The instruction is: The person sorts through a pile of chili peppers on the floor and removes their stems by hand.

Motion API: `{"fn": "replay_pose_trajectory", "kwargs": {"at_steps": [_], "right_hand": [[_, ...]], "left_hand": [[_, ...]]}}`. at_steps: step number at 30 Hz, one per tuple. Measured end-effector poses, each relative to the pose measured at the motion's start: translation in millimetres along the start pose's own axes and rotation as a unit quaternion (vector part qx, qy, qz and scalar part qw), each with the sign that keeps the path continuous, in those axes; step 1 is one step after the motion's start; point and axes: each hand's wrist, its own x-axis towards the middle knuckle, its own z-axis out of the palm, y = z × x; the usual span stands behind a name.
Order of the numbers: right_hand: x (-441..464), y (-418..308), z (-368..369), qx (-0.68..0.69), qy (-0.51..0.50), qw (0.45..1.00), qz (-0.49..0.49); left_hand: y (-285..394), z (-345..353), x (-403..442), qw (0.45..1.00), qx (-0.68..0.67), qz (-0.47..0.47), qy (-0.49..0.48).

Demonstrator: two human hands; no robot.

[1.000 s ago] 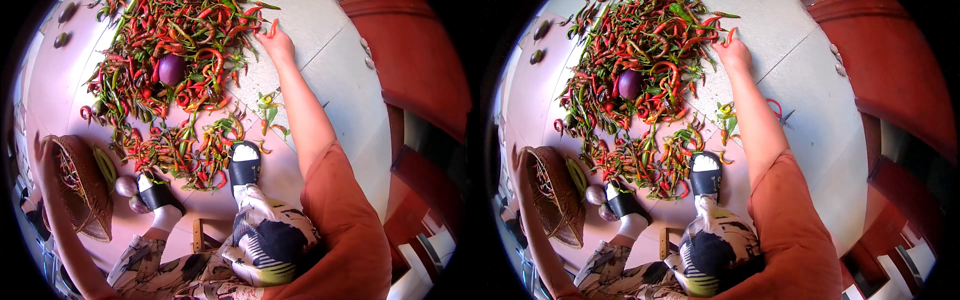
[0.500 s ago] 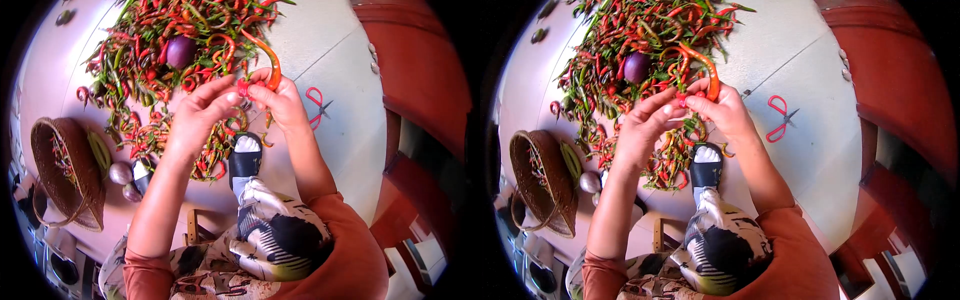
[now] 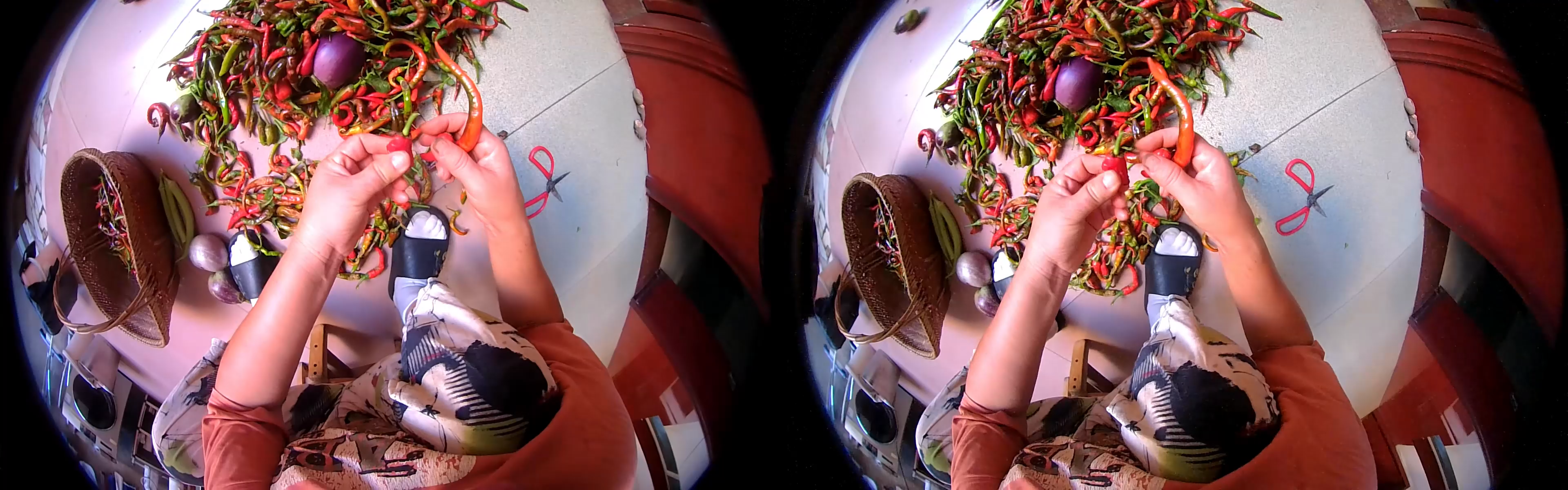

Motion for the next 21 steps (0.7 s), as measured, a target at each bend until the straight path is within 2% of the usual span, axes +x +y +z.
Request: {"fn": "replay_pose_trajectory", "kwargs": {"at_steps": [2, 3, 4, 5, 6, 7, 9, 12, 19, 21], "right_hand": [[-2.2, 0.7, -2.4, -0.005, -0.019, 1.000, 0.022], [-2.8, 2.8, -2.8, 0.003, -0.037, 0.999, 0.016], [-3.3, 4.3, -2.5, 0.011, -0.056, 0.998, 0.008], [-4.4, 3.7, -0.8, 0.011, -0.056, 0.998, 0.009], [-5.6, 2.1, 1.7, 0.014, -0.048, 0.999, 0.007], [-6.2, 1.6, 3.5, 0.017, -0.041, 0.999, 0.005], [-7.0, 1.2, 1.2, 0.019, -0.043, 0.999, 0.014], [-8.2, 1.9, 1.5, 0.039, -0.040, 0.998, 0.015], [-10.5, 6.6, -5.3, 0.041, -0.037, 0.998, 0.005], [-10.5, 4.6, -6.3, 0.001, -0.012, 1.000, -0.009]], "left_hand": [[-2.2, 7.8, -2.4, 0.987, 0.130, 0.090, 0.036], [-6.2, 7.8, -2.4, 0.987, 0.129, 0.089, 0.037], [-11.2, 6.1, -2.0, 0.943, 0.272, 0.179, 0.071], [-14.4, 5.8, -2.2, 0.869, 0.407, 0.264, 0.102], [-11.4, 9.8, -4.6, 0.819, 0.469, 0.312, 0.110], [-8.4, 11.7, -5.6, 0.819, 0.468, 0.312, 0.110], [-4.4, 14.6, -7.1, 0.766, 0.520, 0.363, 0.100], [-7.6, 8.6, -6.4, 0.796, 0.506, 0.321, 0.086], [-12.7, 12.7, -7.2, 0.820, 0.485, 0.288, 0.100], [-14.0, 18.9, -6.5, 0.863, 0.449, 0.190, 0.133]]}}
